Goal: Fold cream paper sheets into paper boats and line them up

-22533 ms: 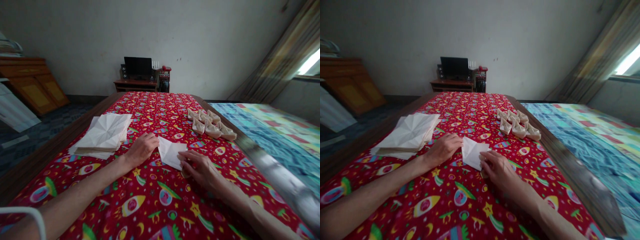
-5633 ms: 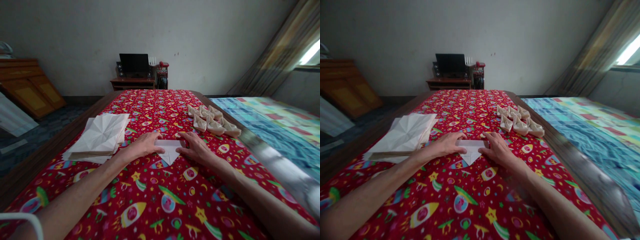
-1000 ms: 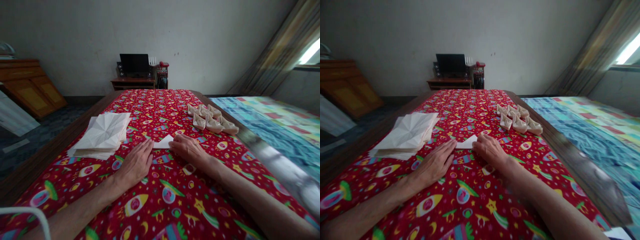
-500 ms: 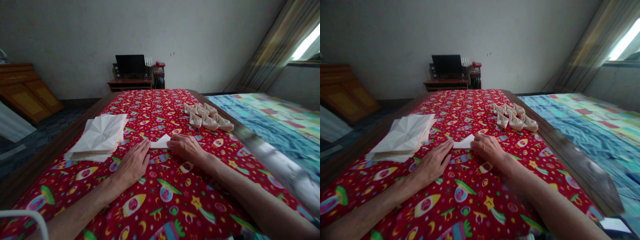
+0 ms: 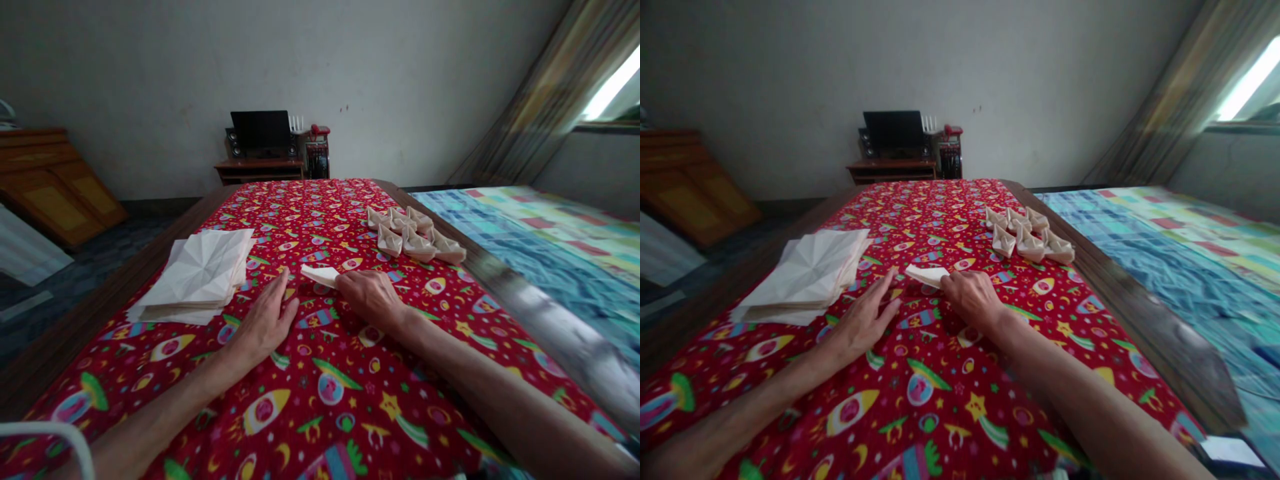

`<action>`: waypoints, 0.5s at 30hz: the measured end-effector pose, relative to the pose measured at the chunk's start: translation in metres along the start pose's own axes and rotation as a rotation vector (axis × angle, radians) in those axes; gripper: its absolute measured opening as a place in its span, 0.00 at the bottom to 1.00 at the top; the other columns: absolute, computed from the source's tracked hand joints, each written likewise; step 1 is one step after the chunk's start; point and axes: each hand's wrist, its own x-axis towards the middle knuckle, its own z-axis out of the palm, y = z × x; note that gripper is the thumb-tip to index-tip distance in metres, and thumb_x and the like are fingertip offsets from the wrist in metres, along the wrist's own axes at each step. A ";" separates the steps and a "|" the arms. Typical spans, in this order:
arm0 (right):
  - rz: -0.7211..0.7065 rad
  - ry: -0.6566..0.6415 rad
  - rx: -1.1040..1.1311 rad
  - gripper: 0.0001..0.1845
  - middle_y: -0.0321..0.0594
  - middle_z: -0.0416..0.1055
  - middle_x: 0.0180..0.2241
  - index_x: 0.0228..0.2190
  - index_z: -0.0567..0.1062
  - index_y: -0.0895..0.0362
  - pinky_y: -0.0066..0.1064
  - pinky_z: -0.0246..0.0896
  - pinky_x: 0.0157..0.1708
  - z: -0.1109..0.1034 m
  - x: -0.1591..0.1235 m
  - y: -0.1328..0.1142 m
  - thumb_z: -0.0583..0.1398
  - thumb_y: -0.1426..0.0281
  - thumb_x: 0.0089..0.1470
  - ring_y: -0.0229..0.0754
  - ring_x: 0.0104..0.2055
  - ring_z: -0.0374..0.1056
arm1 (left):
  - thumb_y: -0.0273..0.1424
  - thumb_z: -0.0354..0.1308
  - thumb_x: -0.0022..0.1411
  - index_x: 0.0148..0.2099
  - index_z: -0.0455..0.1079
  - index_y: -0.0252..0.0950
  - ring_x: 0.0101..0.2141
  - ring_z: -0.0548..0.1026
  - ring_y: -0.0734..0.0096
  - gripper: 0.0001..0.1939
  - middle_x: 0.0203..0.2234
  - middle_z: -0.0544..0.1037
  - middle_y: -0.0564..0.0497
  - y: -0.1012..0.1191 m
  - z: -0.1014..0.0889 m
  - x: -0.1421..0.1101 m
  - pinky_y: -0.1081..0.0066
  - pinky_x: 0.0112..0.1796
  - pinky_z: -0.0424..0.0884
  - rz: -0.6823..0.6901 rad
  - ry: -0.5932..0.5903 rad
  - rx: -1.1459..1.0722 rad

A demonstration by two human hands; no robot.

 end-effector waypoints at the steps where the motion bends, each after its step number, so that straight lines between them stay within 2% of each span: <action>1: 0.023 0.017 0.002 0.10 0.37 0.71 0.27 0.33 0.72 0.58 0.30 0.40 0.23 -0.001 0.000 -0.001 0.51 0.73 0.60 0.36 0.26 0.62 | 0.39 0.44 0.63 0.64 0.47 0.23 0.59 0.60 0.56 0.33 0.59 0.60 0.32 0.003 0.000 0.002 0.56 0.57 0.59 -0.035 -0.005 -0.044; 4: 0.047 0.073 0.024 0.10 0.38 0.70 0.26 0.31 0.71 0.59 0.30 0.40 0.23 -0.004 0.001 -0.006 0.50 0.73 0.60 0.36 0.26 0.61 | 0.42 0.45 0.62 0.63 0.49 0.25 0.57 0.63 0.55 0.33 0.57 0.63 0.32 0.022 0.003 0.009 0.56 0.55 0.62 -0.085 -0.036 -0.142; 6: 0.044 0.107 0.050 0.10 0.38 0.70 0.25 0.31 0.70 0.59 0.29 0.40 0.23 -0.004 0.000 -0.009 0.50 0.74 0.59 0.36 0.25 0.61 | 0.42 0.47 0.62 0.57 0.57 0.29 0.56 0.64 0.54 0.27 0.53 0.67 0.35 0.038 0.006 0.015 0.55 0.54 0.62 -0.099 -0.039 -0.136; 9: 0.034 0.160 0.126 0.08 0.38 0.70 0.25 0.30 0.69 0.59 0.28 0.41 0.23 -0.002 -0.002 -0.014 0.51 0.74 0.58 0.35 0.25 0.61 | 0.39 0.46 0.64 0.46 0.64 0.32 0.47 0.73 0.58 0.16 0.41 0.75 0.40 0.056 0.010 0.027 0.61 0.47 0.68 -0.156 -0.098 -0.137; 12: 0.069 0.232 0.207 0.09 0.38 0.70 0.25 0.29 0.68 0.59 0.27 0.43 0.24 0.002 -0.004 -0.015 0.50 0.73 0.59 0.35 0.24 0.61 | 0.34 0.46 0.64 0.36 0.65 0.34 0.37 0.75 0.63 0.11 0.31 0.76 0.45 0.062 0.012 0.040 0.66 0.39 0.70 -0.186 -0.064 -0.098; 15: 0.163 0.287 0.253 0.10 0.38 0.71 0.24 0.30 0.67 0.58 0.27 0.44 0.24 0.002 -0.005 -0.015 0.49 0.70 0.60 0.35 0.24 0.63 | 0.29 0.47 0.63 0.33 0.65 0.34 0.30 0.75 0.66 0.09 0.26 0.74 0.48 0.062 0.013 0.051 0.70 0.33 0.69 -0.176 -0.031 -0.033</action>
